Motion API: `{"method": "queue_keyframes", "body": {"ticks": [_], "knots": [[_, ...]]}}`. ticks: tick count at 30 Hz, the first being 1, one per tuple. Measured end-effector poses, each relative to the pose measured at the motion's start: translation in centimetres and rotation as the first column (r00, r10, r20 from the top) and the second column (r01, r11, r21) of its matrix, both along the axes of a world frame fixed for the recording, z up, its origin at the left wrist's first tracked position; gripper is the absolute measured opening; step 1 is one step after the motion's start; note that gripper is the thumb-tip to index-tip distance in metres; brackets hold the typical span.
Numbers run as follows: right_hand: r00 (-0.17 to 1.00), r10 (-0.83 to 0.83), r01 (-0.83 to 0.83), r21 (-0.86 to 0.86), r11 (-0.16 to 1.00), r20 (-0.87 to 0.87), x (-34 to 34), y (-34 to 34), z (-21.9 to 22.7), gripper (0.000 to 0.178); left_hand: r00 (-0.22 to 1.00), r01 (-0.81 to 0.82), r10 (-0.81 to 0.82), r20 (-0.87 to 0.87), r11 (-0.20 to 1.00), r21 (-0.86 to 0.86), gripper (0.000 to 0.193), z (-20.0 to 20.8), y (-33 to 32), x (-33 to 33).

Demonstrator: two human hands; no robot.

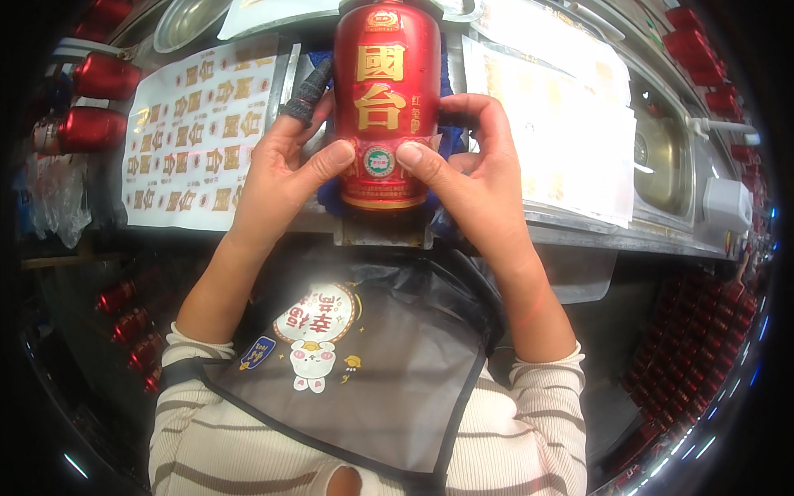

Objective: The person applies gold stickers to red cylindrical containers on a workbench. They peel stickers from sheets, align and press them onto the containers, smooth the surfaces, and place finished units on a nearby table.

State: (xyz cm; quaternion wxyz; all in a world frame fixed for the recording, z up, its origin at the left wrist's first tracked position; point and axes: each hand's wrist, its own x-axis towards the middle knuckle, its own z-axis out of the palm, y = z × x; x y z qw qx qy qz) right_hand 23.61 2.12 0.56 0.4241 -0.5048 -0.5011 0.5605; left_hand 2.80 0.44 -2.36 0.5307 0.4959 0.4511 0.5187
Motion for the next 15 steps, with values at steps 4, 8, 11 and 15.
{"method": "queue_keyframes", "body": {"ticks": [4,8,11,15], "knots": [[1.0,0.019,-0.019,-0.051,0.998,-0.012,0.1,0.1,0.7,0.06,0.997,0.069,-0.068,0.021,0.997,-0.043,0.073,1.6,0.1,0.3],[1.0,0.012,-0.012,-0.046,0.999,0.009,-0.1,0.0,0.6,0.059,0.98,0.029,-0.037,-0.197,0.999,-0.045,0.073,2.1,0.0,1.4],[1.0,0.015,-0.015,-0.03,0.999,0.013,-0.4,0.0,0.7,0.059,0.988,0.018,-0.025,-0.15,0.999,-0.048,0.071,1.7,0.0,1.4],[1.0,0.01,-0.01,-0.015,1.0,0.01,-0.4,0.0,0.5,0.059,0.993,-0.029,0.029,-0.115,1.0,0.006,0.061,0.5,0.2,1.3]]}}
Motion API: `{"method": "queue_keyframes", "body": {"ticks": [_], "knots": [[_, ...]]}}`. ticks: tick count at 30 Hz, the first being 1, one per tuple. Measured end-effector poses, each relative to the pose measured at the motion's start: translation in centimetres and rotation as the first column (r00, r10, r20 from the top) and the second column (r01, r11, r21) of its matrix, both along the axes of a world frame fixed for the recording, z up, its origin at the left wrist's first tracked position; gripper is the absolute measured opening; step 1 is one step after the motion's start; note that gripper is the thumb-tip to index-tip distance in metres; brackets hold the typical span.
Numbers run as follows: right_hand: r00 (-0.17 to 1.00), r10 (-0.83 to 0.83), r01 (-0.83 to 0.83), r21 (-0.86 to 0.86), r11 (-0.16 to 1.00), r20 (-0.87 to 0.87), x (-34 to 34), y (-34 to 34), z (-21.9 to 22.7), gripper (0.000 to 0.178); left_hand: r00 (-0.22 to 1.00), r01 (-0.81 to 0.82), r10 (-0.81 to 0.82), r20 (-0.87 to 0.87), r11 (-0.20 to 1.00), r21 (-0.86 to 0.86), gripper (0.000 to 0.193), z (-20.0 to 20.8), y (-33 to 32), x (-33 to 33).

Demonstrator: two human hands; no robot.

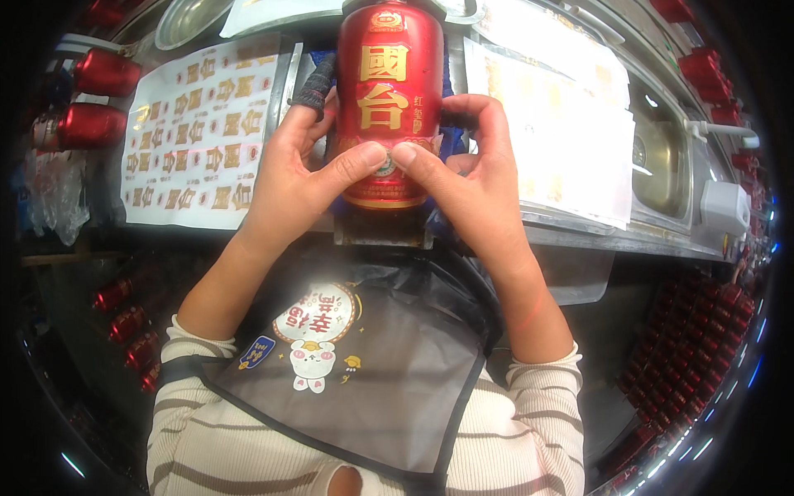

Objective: The person applies gold stickers to red cylindrical containers on a workbench. They peel stickers from sheets, align and press them onto the containers, smooth the surfaces, and place finished units on a nearby table.

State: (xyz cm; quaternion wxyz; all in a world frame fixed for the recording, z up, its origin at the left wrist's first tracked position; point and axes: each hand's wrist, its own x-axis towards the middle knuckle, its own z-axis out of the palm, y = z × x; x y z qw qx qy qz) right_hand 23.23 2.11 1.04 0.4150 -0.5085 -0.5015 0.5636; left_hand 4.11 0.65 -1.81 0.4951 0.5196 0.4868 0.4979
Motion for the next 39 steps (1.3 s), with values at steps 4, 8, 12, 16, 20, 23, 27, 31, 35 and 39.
{"method": "queue_keyframes", "body": {"ticks": [4,8,12,16,20,23,27,31,35,39], "knots": [[1.0,0.001,-0.002,-0.062,0.998,-0.018,0.1,0.1,0.7,0.058,0.997,0.002,-0.001,0.071,1.0,-0.009,0.062,0.8,-0.1,-0.1],[1.0,-0.028,0.028,0.0,1.0,-0.003,-0.8,-0.1,0.5,0.058,0.997,-0.009,0.008,0.082,1.0,0.013,0.056,0.3,-0.2,0.1],[0.997,-0.024,0.022,0.03,0.999,0.075,-1.1,-0.2,0.8,0.06,0.999,0.042,-0.041,0.023,0.999,-0.017,0.061,-0.5,-0.1,-0.5],[0.995,-0.028,0.024,0.045,0.999,0.1,-0.9,-0.2,0.4,0.061,0.994,0.098,-0.101,-0.047,0.993,-0.067,0.079,0.6,0.0,-0.7],[0.994,-0.022,0.018,0.044,0.999,0.104,-0.8,-0.1,0.2,0.058,1.0,0.01,-0.01,-0.003,1.0,0.017,0.058,-0.8,0.1,-0.6],[1.0,0.005,-0.005,0.02,1.0,0.026,0.2,-0.2,0.2,0.052,0.992,-0.003,0.0,0.123,1.0,0.026,0.057,-0.6,-0.1,-0.8],[0.996,0.071,-0.073,0.033,0.997,0.059,2.2,-1.3,-0.2,0.049,0.99,0.102,-0.098,0.097,0.994,-0.035,0.07,-1.3,-1.2,-3.0],[0.997,0.063,-0.065,0.056,0.996,0.041,1.4,-2.3,-0.4,0.058,0.996,0.083,-0.08,-0.032,0.993,0.082,0.065,-1.7,-1.6,-2.3],[0.997,0.062,-0.067,0.096,0.993,0.055,1.2,-2.4,-0.9,0.064,0.993,0.099,-0.093,-0.074,0.992,0.08,0.061,-1.8,-1.4,-2.3],[0.998,0.058,-0.06,0.059,0.996,0.031,0.9,-2.4,-0.4,0.065,0.996,0.086,-0.083,-0.034,0.993,0.079,0.061,-2.2,-1.1,-2.2]]}}
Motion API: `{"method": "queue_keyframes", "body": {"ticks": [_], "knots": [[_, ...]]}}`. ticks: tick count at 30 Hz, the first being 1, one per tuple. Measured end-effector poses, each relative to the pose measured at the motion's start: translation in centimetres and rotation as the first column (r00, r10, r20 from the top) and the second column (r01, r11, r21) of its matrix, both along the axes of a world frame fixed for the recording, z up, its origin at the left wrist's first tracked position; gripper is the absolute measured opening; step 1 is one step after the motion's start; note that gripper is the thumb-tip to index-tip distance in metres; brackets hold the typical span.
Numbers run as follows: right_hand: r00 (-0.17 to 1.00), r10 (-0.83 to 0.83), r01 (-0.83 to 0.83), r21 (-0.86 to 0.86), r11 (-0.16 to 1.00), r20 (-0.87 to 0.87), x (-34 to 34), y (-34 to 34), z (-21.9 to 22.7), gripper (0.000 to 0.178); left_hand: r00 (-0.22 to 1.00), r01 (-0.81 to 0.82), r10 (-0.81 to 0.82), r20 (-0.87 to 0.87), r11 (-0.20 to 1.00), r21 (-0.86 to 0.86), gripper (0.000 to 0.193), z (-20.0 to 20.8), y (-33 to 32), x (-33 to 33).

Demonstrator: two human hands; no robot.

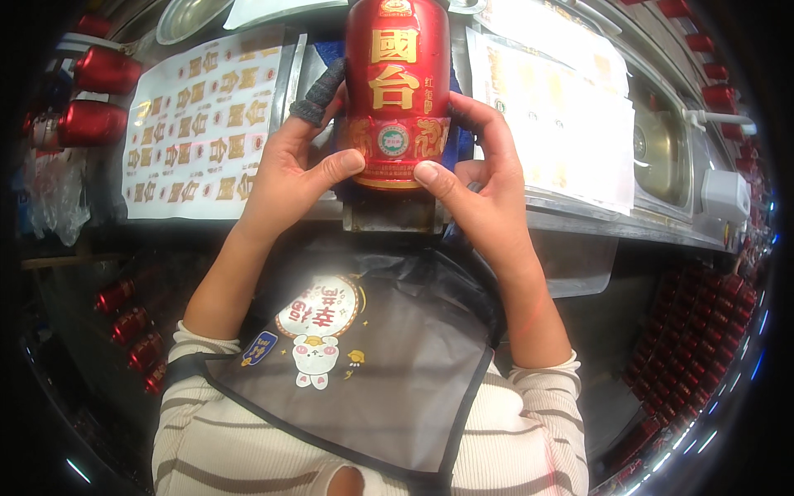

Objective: The person applies gold stickers to red cylindrical containers on a workbench. They peel stickers from sheets, align and press them onto the containers, smooth the surfaces, and place finished units on a nearby table.

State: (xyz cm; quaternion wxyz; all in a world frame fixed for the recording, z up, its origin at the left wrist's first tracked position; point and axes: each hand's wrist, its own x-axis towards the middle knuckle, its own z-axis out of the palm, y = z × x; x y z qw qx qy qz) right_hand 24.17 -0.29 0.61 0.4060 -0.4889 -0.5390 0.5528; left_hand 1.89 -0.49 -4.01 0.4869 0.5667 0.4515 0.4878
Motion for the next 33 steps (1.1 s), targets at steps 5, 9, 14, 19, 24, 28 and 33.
{"method": "queue_keyframes", "body": {"ticks": [5,9,14,19,24,28,33], "knots": [[0.999,-0.004,0.002,-0.029,1.0,-0.048,0.6,0.4,-0.4,0.065,0.985,0.008,0.011,0.175,0.994,-0.111,0.06,-0.2,-0.3,0.0],[0.999,-0.02,0.02,-0.006,1.0,-0.039,0.1,0.3,-0.5,0.063,0.966,-0.02,0.043,0.254,0.996,-0.09,0.062,-0.3,-0.2,0.5],[0.998,-0.04,0.041,0.035,0.999,-0.042,-0.4,0.3,-1.0,0.062,0.95,-0.013,0.068,0.304,0.984,-0.179,0.063,0.1,0.3,0.8],[0.999,-0.028,0.029,0.013,0.999,-0.024,-0.5,0.3,-0.5,0.062,0.953,-0.048,0.103,0.285,0.98,-0.192,0.059,0.2,0.2,1.0],[0.998,-0.033,0.034,0.027,0.999,-0.046,-0.4,0.2,-0.8,0.061,0.956,-0.035,0.1,0.277,0.973,-0.229,0.062,-0.1,0.2,0.8],[1.0,-0.02,0.02,-0.041,0.999,-0.02,-0.4,0.3,0.2,0.058,0.962,-0.099,0.138,0.237,0.981,-0.168,0.069,-0.1,0.2,1.2],[0.995,-0.039,0.04,0.015,0.999,-0.089,-0.7,0.4,-0.7,0.056,0.961,-0.1,0.135,0.241,0.983,-0.154,0.072,-0.1,0.4,1.4]]}}
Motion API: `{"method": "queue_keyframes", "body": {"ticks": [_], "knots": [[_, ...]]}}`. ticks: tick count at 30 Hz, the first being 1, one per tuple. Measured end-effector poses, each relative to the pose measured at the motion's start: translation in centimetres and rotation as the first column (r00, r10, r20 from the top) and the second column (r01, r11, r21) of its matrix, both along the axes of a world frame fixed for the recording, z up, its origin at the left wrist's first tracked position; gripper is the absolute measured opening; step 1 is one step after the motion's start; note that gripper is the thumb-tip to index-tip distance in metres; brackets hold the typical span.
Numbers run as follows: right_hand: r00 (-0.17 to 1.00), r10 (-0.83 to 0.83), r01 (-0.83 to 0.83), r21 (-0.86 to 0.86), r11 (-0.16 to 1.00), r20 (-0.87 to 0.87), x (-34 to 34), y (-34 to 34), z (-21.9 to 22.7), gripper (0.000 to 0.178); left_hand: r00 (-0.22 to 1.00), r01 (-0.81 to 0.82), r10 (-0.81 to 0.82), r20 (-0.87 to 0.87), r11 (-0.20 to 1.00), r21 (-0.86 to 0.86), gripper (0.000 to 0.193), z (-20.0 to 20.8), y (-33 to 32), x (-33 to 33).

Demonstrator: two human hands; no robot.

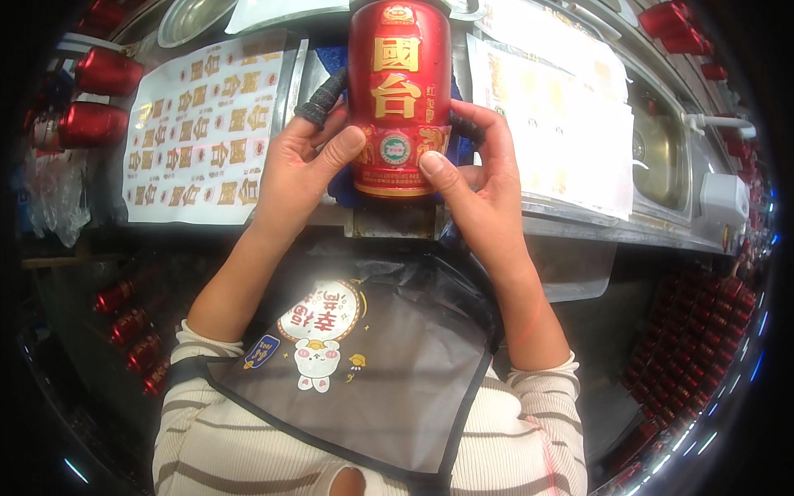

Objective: The person applies gold stickers to red cylindrical containers on a workbench. They peel stickers from sheets, align and press them onto the containers, smooth the surfaces, and place finished units on a nearby table.

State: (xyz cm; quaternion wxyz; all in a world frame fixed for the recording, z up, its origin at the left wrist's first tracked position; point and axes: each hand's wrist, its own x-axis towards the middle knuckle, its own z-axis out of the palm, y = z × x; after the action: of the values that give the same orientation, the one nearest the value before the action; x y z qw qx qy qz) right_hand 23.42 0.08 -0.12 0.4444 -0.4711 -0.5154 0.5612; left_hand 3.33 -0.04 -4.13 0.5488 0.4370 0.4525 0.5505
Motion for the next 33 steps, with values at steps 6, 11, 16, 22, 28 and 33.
{"method": "queue_keyframes", "body": {"ticks": [6,11,16,22,28,33], "knots": [[0.999,0.032,-0.032,-0.01,0.999,-0.018,0.4,0.0,0.2,0.056,0.999,0.006,-0.007,-0.035,1.0,-0.025,0.07,0.3,0.1,-0.1],[0.999,0.033,-0.032,-0.042,0.999,0.009,0.9,0.0,0.2,0.055,0.98,0.059,-0.034,-0.195,0.991,0.122,0.074,0.4,-0.6,-0.8],[0.995,0.054,-0.055,0.018,0.998,0.084,1.1,-0.2,-0.4,0.061,0.975,0.127,-0.115,-0.191,0.991,0.048,0.077,1.0,-0.7,-1.0],[0.994,0.081,-0.086,-0.064,0.994,-0.07,1.9,0.1,-0.3,0.052,0.995,0.087,-0.091,-0.051,0.994,-0.072,0.08,1.5,-0.7,-0.8],[0.998,0.058,-0.059,-0.027,0.998,-0.025,1.5,0.1,-0.6,0.055,0.98,0.144,-0.133,-0.146,0.987,0.066,0.084,1.3,-0.9,-0.4],[0.997,0.06,-0.061,0.015,0.998,0.051,1.5,-0.2,-0.6,0.063,0.976,0.148,-0.135,-0.17,0.987,0.066,0.082,1.0,-0.8,-0.6]]}}
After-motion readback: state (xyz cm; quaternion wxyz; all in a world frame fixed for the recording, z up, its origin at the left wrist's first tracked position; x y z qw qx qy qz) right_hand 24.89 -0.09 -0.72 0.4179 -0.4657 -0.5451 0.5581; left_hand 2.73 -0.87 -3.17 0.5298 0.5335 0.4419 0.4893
